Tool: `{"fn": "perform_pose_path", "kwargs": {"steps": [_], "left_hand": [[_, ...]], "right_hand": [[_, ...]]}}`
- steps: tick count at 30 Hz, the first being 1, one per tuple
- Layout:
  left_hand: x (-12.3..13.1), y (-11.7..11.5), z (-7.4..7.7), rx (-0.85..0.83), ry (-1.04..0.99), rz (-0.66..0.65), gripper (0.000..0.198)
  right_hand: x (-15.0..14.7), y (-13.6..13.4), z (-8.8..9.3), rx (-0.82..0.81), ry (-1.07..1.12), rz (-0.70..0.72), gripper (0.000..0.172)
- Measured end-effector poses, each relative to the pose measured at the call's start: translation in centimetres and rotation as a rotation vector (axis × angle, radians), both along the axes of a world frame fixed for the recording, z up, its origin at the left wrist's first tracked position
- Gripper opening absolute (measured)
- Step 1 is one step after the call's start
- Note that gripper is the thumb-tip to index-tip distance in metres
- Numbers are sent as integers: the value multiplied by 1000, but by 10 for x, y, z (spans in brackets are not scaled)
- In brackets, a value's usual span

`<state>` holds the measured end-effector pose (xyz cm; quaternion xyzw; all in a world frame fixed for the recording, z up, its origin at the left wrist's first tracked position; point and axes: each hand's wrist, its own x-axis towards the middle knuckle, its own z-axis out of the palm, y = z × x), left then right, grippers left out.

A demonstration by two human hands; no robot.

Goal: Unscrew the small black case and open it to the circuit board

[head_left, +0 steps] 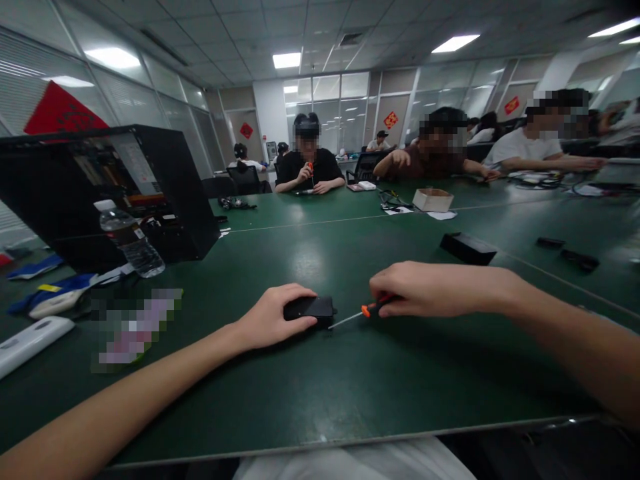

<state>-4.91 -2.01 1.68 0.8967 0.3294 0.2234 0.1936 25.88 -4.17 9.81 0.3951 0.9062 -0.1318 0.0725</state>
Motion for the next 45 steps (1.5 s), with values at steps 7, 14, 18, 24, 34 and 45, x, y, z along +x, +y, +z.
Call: {"fn": "perform_pose_path", "kwargs": {"steps": [7,14,18,24,34,45], "left_hand": [[14,-10,-6,-84,-100,138,36],[19,-11,-7,-156,-170,170,35],[18,-11,-6,-151,-175,157,34],[18,-12,-6,-134,-167,143,34],[18,-12,-6,-121,-158,107,34],[18,-11,-7,-102,-150,93,35]], "right_hand": [[-23,5,79,391,152,56,35],[-64,18,90,473,94,77,35],[-80,21,81,490,6,64,30],[-79,23,78,468,24,112,33],[-75,33,74,455,-22,112,36],[-78,29,75,452,27,135,36]]}}
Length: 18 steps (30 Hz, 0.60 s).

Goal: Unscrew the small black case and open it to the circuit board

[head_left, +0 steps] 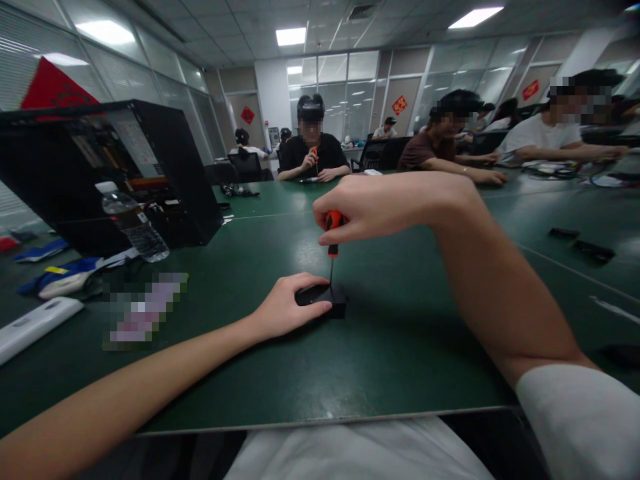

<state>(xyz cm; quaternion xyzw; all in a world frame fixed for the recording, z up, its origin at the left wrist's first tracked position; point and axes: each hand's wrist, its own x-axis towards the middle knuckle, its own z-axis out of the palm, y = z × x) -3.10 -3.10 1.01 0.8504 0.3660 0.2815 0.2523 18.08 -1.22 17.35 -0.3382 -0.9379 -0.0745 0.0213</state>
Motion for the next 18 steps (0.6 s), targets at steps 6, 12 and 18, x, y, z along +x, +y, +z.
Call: {"fn": "perform_pose_path", "kwargs": {"steps": [6,12,18], "left_hand": [[0,1,-2,12,-6,-7,34],[0,1,-1,11,-1,-13,34],[-1,1,-1,3,10,-21,35]], "right_hand": [[0,0,0,-33,12,47,36],[1,-2,1,-36,12,68,35],[-2,-12,3,-126,-11,124,34]]}}
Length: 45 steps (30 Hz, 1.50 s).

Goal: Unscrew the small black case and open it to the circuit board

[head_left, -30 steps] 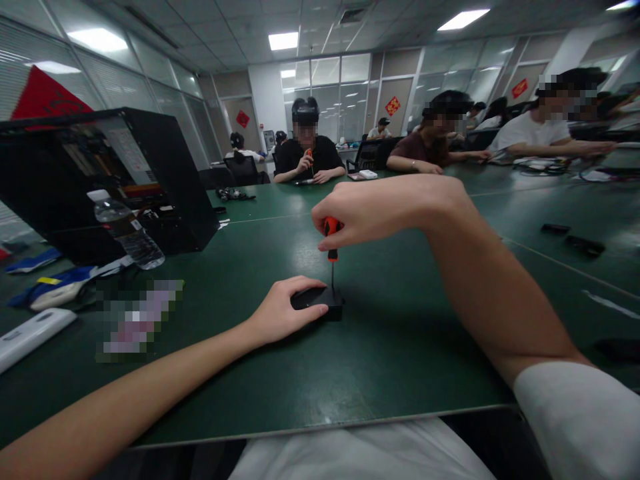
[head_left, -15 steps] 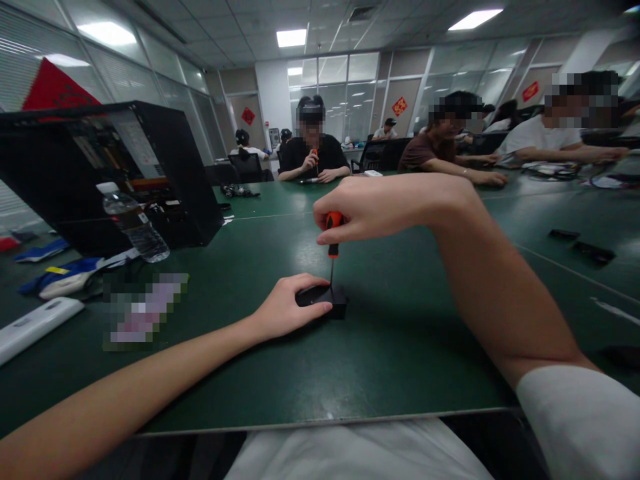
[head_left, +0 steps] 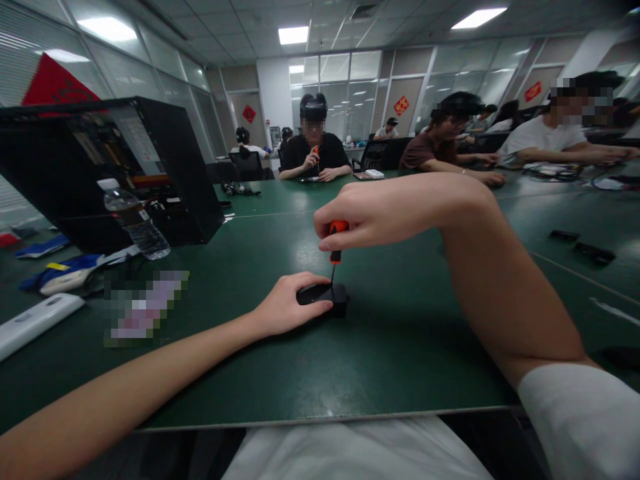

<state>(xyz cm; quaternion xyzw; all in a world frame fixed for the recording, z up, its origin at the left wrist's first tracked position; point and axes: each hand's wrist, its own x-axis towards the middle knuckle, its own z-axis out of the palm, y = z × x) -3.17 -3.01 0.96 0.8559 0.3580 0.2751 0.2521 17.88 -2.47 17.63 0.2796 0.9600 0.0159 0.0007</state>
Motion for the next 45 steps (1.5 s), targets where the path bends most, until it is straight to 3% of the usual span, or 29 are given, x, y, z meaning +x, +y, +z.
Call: {"fn": "perform_pose_path", "kwargs": {"steps": [4,8,19,24,30,34,36,45], "left_hand": [[0,2,-3,7,-3,-6,36],[-1,3,-3,18,10,-6,36],[-2,3,-3,5,26,1,39],[-1,2,-2,4,13,-4,39],[-5,5,-3,-32,2,-21,43],[-16,12,-3,-78,8,-71,58],[-18,14,-1,-91,37,-73,56],[-14,10,2,-109,64,-82,43]], "right_hand": [[-2,-10,-1,28,-10,11,33],[2,-11,-1,27,-2,16,16],[1,4,-4,24,72,158,23],[2,1,-6,33,76,47,23],[3,4,-7,51,68,165,31],[0,2,-5,94,57,64,24],[-1,1,-3,85,64,32,19],[-5,3,-1,53,175,239,15]]}}
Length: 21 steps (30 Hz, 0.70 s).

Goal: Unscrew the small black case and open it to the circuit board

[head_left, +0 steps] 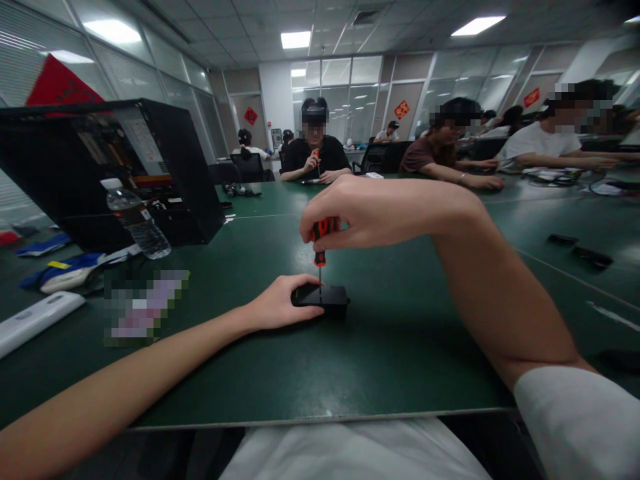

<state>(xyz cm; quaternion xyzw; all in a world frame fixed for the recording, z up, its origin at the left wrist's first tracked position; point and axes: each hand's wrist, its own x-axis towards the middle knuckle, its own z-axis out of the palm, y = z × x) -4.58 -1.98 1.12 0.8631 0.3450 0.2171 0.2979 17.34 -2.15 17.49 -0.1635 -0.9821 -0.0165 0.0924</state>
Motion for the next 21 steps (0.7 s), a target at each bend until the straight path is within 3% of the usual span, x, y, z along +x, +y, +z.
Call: {"fn": "perform_pose_path", "kwargs": {"steps": [10,17,21], "left_hand": [[-1,2,-5,37,-44,-33,42],[-2,-1,-3,117,-54,-51,43],[0,-5,-3,215,-198,-88,27]], "right_hand": [[-5,-8,0,-23,7,57,15],[-7,-11,1,-26,-28,18,16],[-7,-10,-1,-37,-20,52,16]]}}
